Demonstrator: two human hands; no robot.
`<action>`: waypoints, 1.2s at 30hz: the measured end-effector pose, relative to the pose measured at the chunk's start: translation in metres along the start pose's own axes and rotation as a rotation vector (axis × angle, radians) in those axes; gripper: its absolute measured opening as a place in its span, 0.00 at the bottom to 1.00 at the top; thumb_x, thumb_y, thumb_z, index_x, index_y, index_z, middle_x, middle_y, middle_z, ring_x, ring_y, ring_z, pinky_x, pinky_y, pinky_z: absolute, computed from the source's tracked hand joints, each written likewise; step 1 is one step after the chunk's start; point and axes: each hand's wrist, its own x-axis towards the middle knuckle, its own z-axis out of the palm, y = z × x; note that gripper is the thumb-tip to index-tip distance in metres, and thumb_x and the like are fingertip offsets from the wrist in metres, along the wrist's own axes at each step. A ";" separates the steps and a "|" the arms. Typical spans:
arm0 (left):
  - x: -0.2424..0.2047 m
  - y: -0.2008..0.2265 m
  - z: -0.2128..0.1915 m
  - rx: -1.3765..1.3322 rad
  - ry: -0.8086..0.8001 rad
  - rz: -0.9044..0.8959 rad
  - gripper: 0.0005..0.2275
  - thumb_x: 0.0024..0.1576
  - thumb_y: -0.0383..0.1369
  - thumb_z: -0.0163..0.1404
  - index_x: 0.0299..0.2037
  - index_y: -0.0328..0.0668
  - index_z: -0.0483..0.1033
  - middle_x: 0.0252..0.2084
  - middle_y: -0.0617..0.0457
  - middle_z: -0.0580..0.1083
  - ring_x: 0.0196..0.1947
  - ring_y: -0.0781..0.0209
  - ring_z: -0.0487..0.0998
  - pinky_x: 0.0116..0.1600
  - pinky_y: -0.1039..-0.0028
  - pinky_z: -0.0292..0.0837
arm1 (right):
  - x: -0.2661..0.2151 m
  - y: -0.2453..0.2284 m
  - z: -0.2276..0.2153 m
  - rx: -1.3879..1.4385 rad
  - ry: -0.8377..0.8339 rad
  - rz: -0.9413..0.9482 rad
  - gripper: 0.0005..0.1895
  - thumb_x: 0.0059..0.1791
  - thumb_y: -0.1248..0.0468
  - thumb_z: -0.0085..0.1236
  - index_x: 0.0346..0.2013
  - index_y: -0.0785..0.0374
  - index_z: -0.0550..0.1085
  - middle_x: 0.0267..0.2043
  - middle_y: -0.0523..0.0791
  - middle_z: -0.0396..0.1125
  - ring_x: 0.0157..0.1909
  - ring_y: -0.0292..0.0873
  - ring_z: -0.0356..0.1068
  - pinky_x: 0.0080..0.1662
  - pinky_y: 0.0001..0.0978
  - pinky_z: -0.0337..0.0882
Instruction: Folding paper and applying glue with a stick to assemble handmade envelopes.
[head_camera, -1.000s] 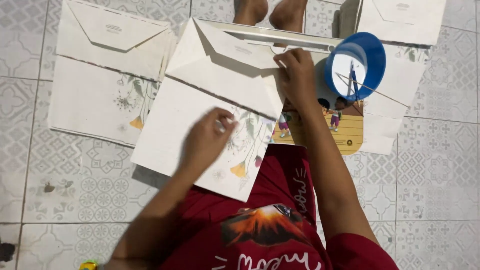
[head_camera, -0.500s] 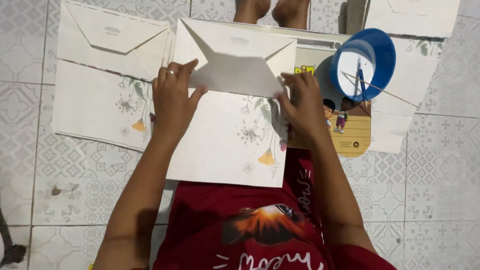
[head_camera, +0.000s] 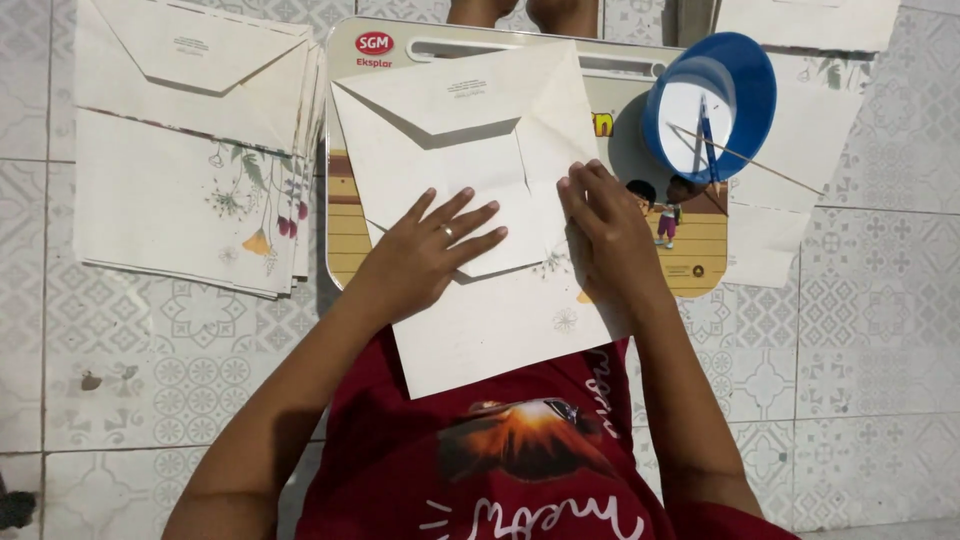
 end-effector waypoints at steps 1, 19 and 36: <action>0.002 0.004 0.004 -0.005 -0.004 0.002 0.31 0.53 0.24 0.54 0.70 0.60 0.64 0.72 0.54 0.63 0.71 0.46 0.62 0.71 0.46 0.59 | -0.013 0.007 0.006 0.001 -0.003 0.006 0.14 0.54 0.76 0.58 0.53 0.63 0.80 0.53 0.57 0.71 0.58 0.65 0.70 0.57 0.57 0.68; 0.043 0.035 0.005 -0.064 -0.192 -0.035 0.32 0.55 0.37 0.45 0.74 0.50 0.55 0.78 0.46 0.50 0.77 0.42 0.46 0.71 0.36 0.41 | -0.110 0.128 -0.026 0.849 1.097 0.990 0.28 0.60 0.64 0.60 0.71 0.55 0.56 0.47 0.42 0.62 0.36 0.37 0.68 0.36 0.27 0.70; 0.066 0.032 0.013 0.000 -0.256 -0.081 0.31 0.56 0.35 0.41 0.74 0.49 0.54 0.78 0.49 0.52 0.77 0.46 0.47 0.73 0.38 0.39 | -0.052 0.111 -0.043 0.439 0.854 0.689 0.12 0.61 0.60 0.47 0.42 0.64 0.75 0.30 0.48 0.68 0.24 0.37 0.63 0.29 0.24 0.59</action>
